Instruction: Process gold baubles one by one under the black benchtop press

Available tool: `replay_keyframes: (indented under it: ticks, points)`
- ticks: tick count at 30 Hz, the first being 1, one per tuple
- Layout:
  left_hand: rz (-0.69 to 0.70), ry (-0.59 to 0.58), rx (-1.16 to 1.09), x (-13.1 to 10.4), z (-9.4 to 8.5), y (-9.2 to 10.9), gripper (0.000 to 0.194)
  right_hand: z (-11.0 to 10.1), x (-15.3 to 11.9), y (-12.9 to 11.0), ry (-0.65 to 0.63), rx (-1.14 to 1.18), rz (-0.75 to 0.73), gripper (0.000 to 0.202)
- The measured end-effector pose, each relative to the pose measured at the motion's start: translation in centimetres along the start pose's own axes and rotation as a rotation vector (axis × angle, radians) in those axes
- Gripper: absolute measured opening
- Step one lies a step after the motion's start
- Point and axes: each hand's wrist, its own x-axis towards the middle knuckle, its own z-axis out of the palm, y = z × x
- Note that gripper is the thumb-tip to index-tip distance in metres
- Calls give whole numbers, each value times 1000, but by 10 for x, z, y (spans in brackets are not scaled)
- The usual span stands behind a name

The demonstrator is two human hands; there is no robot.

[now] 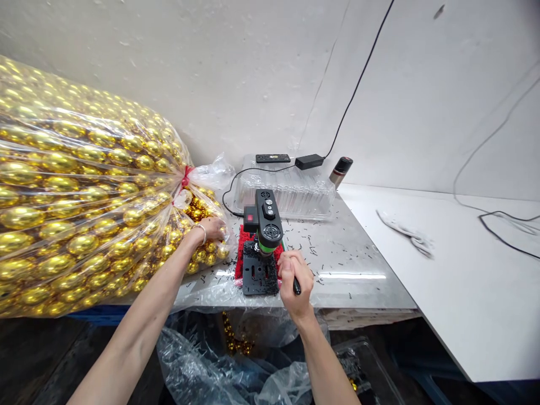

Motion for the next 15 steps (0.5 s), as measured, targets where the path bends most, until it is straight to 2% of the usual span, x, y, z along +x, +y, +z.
replay_keyframes:
  ticks: [2,3,4,6,8,12,15]
  points:
    - [-29,-32,-59,-8,-12,4,14,0,0,0,-5,1,-5,26]
    - [-62,-25,-156,-15,-18,7,15,0,-1,1,-6,4,-7,26]
    - [-108,1,-312,-24,-24,10,18,0,-1,1,-7,8,-8,25]
    - [-253,68,-783,-47,-33,17,23,0,-2,2,-3,14,-2,25]
    - [-392,105,-1201,-73,-34,26,22,0,-3,2,0,17,6,25]
    - [-502,-8,-1553,-115,-14,44,15,0,-5,4,3,20,5,26]
    - [-577,-119,-1712,-133,10,55,23,0,-4,3,-1,16,1,26]
